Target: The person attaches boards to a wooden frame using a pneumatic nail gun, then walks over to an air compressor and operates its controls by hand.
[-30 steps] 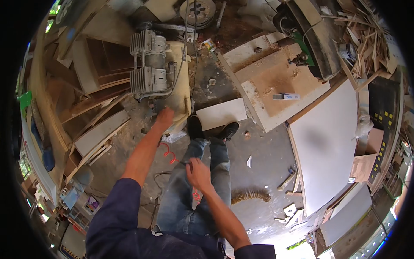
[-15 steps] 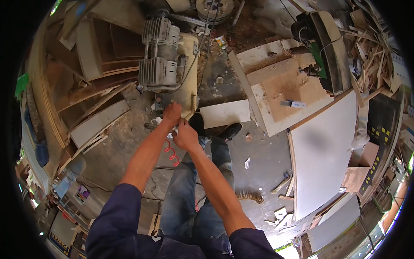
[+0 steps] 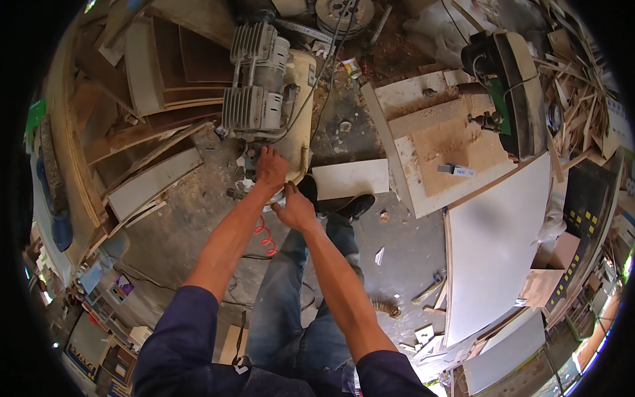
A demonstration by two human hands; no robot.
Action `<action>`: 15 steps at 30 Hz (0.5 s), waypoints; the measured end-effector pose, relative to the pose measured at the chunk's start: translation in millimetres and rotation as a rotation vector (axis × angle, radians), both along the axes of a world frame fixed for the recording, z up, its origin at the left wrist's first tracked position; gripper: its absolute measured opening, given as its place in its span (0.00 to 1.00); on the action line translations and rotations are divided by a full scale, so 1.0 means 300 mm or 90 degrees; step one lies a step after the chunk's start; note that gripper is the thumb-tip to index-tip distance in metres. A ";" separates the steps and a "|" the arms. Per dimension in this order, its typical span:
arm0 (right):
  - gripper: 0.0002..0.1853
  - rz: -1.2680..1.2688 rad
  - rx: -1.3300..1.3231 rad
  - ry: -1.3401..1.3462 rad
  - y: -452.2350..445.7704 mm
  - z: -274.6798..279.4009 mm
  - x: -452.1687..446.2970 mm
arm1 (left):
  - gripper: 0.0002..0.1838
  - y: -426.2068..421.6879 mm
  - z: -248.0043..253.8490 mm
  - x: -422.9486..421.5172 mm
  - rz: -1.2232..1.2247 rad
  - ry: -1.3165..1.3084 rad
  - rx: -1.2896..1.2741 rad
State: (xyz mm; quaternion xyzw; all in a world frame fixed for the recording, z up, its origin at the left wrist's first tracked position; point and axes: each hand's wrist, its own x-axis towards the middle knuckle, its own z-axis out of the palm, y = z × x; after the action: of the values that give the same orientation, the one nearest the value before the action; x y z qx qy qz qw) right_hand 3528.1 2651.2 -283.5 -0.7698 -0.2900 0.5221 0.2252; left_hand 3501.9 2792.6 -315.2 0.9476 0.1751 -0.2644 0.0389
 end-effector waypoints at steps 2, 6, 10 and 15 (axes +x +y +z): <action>0.42 0.000 -0.007 0.010 -0.008 -0.005 -0.001 | 0.07 -0.004 -0.043 -0.007 0.004 0.013 0.037; 0.43 -0.028 -0.021 0.075 -0.031 0.008 0.010 | 0.08 -0.004 -0.054 0.019 0.083 -0.024 0.025; 0.46 0.015 -0.029 0.101 -0.044 0.032 0.027 | 0.11 -0.013 -0.081 0.019 0.053 0.022 0.060; 0.50 0.019 -0.023 0.011 -0.004 0.043 -0.036 | 0.11 0.056 0.086 -0.054 0.072 -0.248 0.002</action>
State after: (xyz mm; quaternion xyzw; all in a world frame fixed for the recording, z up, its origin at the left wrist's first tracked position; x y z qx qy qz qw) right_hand 3517.2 2650.1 -270.6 -0.7649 -0.2900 0.5371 0.2060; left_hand 3485.8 2809.4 -289.5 0.9696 0.2173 -0.0735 0.0853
